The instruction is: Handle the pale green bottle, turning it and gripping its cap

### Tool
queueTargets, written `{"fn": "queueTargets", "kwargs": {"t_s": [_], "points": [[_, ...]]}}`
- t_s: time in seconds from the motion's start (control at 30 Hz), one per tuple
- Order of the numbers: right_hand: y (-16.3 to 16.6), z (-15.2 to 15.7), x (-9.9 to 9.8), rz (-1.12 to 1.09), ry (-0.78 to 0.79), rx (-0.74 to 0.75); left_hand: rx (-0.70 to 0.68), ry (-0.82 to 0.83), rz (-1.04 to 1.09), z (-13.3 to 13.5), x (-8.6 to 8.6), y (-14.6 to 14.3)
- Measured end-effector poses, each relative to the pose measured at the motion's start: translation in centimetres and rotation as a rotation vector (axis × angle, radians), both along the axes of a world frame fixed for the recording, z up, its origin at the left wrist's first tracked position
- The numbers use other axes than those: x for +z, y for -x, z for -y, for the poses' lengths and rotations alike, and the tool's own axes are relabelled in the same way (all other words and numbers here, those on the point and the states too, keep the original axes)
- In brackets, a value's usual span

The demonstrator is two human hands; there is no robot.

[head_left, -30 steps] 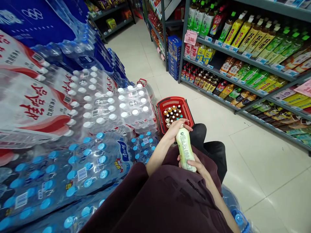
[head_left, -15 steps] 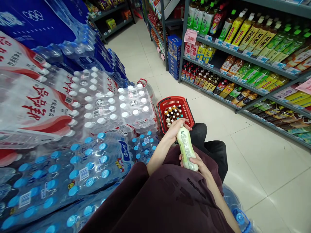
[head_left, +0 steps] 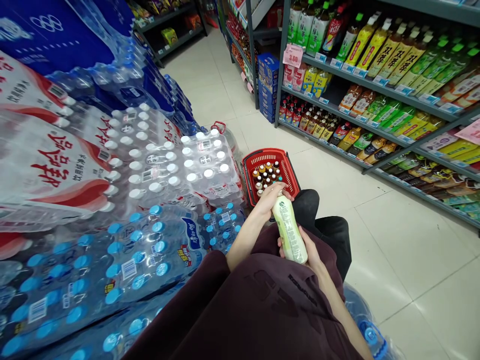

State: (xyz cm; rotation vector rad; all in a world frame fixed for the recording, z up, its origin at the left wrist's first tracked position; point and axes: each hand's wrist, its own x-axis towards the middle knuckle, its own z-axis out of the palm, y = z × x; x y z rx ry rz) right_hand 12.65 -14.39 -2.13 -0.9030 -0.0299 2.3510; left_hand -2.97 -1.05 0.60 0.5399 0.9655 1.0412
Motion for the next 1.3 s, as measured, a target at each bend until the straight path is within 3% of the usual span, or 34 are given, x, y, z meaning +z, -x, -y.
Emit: {"fn": "queueTargets", "kwargs": {"t_s": [0.4, 0.67, 0.8, 1.07, 1.3], "points": [[0.2, -0.2, 0.2, 0.12, -0.166, 0.055, -0.001, 0.007, 0.009, 0.1, 0.3, 0.0], [0.4, -0.4, -1.4, 0.367, -0.552, -0.056, -0.091, -0.132, -0.11, 0.7, 1.4, -0.2], [0.0, -0.5, -1.8, 0.502, -0.661, -0.096, -0.159, -0.189, -0.154, 1.2, 1.6, -0.6], [-0.5, -0.7, -1.0, 0.527, -0.627, -0.14, -0.187, -0.219, -0.02, 1.5, 2.1, -0.8], [-0.8, 0.5, -1.2, 0.052, -0.352, -0.011, -0.291, -0.244, 0.029, 2.1, 3.2, -0.3]]}}
